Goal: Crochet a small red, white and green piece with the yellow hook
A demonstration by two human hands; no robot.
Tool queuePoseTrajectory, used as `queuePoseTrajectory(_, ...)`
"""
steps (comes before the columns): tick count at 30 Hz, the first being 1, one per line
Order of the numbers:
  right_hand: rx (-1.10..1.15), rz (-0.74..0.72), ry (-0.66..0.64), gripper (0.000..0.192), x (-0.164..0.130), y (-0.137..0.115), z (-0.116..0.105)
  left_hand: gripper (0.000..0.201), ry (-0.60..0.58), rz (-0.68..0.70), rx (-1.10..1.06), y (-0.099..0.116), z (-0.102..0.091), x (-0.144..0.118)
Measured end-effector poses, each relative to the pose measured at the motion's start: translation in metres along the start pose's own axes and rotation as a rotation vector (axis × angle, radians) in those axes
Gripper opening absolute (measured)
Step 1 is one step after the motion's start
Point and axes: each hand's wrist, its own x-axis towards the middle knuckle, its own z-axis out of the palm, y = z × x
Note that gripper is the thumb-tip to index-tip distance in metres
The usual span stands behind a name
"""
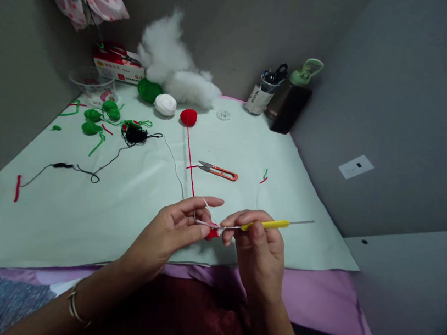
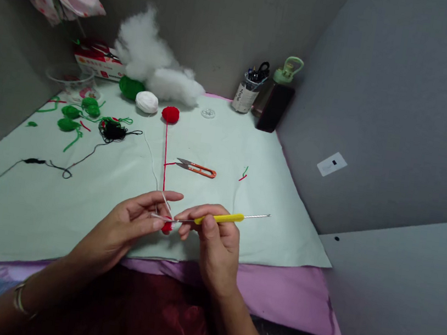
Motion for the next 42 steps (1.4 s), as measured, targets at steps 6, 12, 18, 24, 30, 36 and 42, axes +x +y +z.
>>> queuePoseTrajectory(6, -0.048, -0.025, -0.070, 0.023, -0.001, -0.003, -0.004, 0.033, -0.001, -0.013, 0.002, 0.001, 0.000, 0.000)
queuePoseTrajectory(12, -0.124, -0.061, -0.051, 0.020, -0.003, -0.001, -0.007, 0.033, 0.004, -0.014, -0.008, 0.002, 0.000, -0.002)
queuePoseTrajectory(18, -0.111, -0.079, -0.042, 0.020, -0.004, -0.002, -0.006, 0.039, -0.002, -0.020, -0.003, 0.004, 0.001, -0.002)
queuePoseTrajectory(24, -0.140, -0.145, -0.071, 0.020, -0.005, -0.001, -0.004, 0.039, 0.007, 0.000, 0.013, 0.002, 0.001, -0.001)
queuePoseTrajectory(30, -0.129, -0.149, -0.090, 0.022, -0.006, -0.002, -0.005, 0.036, 0.032, 0.024, 0.023, 0.003, 0.001, -0.001)
queuePoseTrajectory(36, -0.285, -0.228, -0.126, 0.022, -0.008, -0.005, -0.008, 0.035, 0.043, 0.029, 0.036, 0.002, 0.000, -0.002)
queuePoseTrajectory(42, -0.786, -0.511, -0.296, 0.023, -0.012, -0.012, -0.009, 0.034, 0.103, 0.083, 0.142, 0.000, 0.001, -0.002)
